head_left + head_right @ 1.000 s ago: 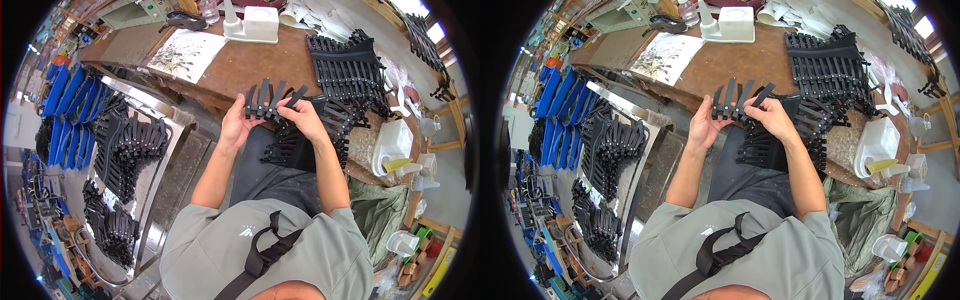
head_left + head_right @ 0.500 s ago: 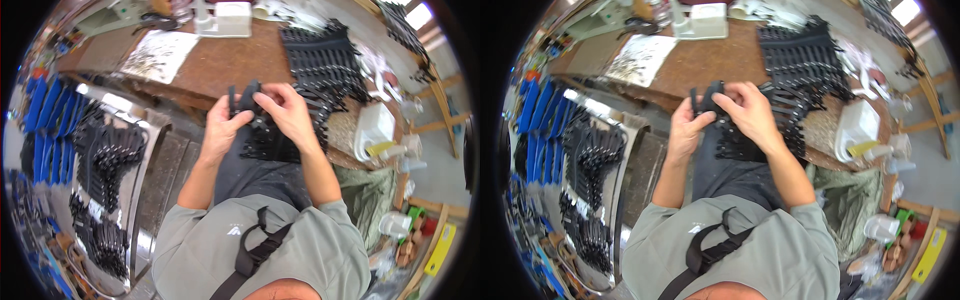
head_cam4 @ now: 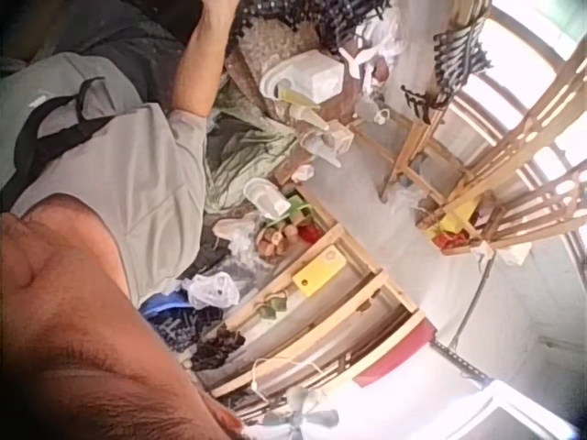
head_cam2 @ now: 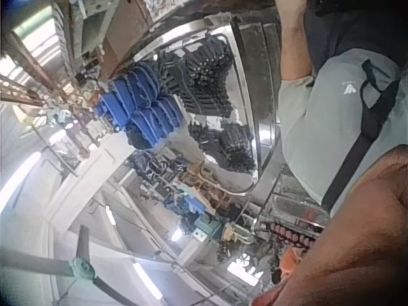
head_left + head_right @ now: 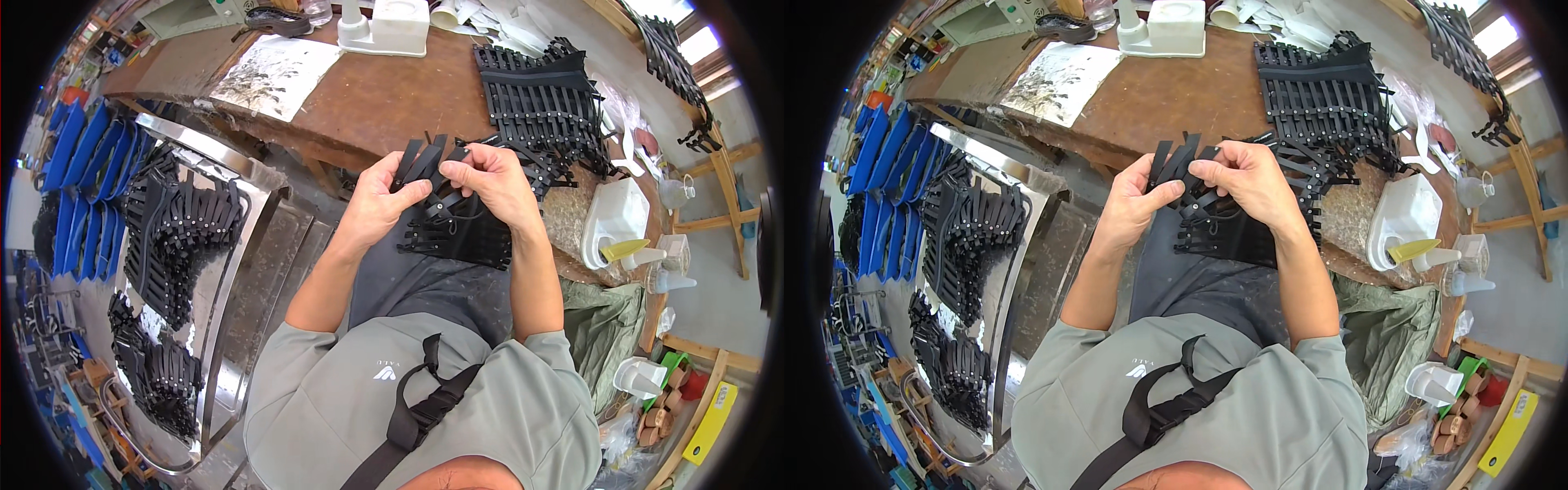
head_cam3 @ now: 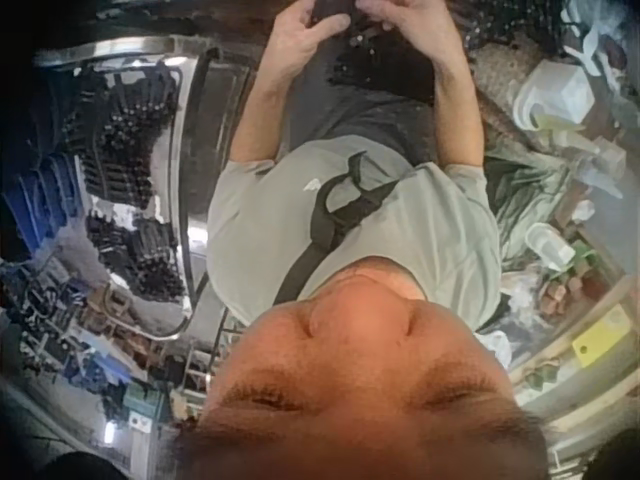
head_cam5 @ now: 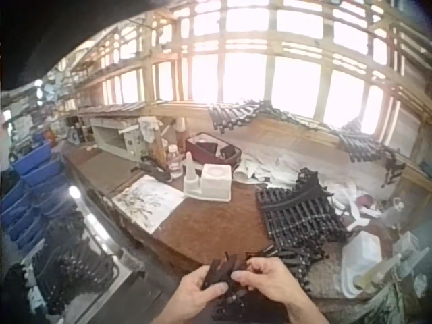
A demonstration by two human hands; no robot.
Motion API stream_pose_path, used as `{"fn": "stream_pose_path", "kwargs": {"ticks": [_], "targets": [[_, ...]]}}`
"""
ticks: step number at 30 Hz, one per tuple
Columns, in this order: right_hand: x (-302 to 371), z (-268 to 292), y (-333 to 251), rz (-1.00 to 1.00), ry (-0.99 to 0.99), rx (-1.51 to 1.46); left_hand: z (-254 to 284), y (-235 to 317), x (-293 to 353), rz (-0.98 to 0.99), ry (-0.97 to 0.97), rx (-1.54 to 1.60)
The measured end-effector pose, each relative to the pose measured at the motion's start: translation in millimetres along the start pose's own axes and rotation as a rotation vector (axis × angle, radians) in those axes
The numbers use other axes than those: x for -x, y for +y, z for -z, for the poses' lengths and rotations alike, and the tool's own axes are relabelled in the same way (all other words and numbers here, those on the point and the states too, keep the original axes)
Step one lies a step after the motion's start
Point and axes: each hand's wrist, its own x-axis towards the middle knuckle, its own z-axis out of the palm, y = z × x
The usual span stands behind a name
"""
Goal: Applying adhesive to the edges of shoe upper components using a small brush.
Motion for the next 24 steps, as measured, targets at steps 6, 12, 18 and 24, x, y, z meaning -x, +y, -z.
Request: {"fn": "stream_pose_path", "kwargs": {"ticks": [6, 12, 18, 24], "targets": [[-1.7, -4.4, -1.8, 0.017, -0.016, 0.070, 2.8, -2.5, 2.6, 0.007, -0.040, -0.052], [-0.4, -9.4, 4.7, -0.005, -0.034, -0.015, 5.8, 0.9, 3.6, 0.057, -0.104, -0.012], [6.8, 0.9, 7.1, 0.025, -0.059, -0.150, 0.0, 3.4, 1.6, 0.070, -0.150, 0.044], [8.6, -0.4, 2.4, 0.053, -0.017, -0.047, 3.3, 0.0, -2.6, 0.134, -0.168, 0.119]]}}
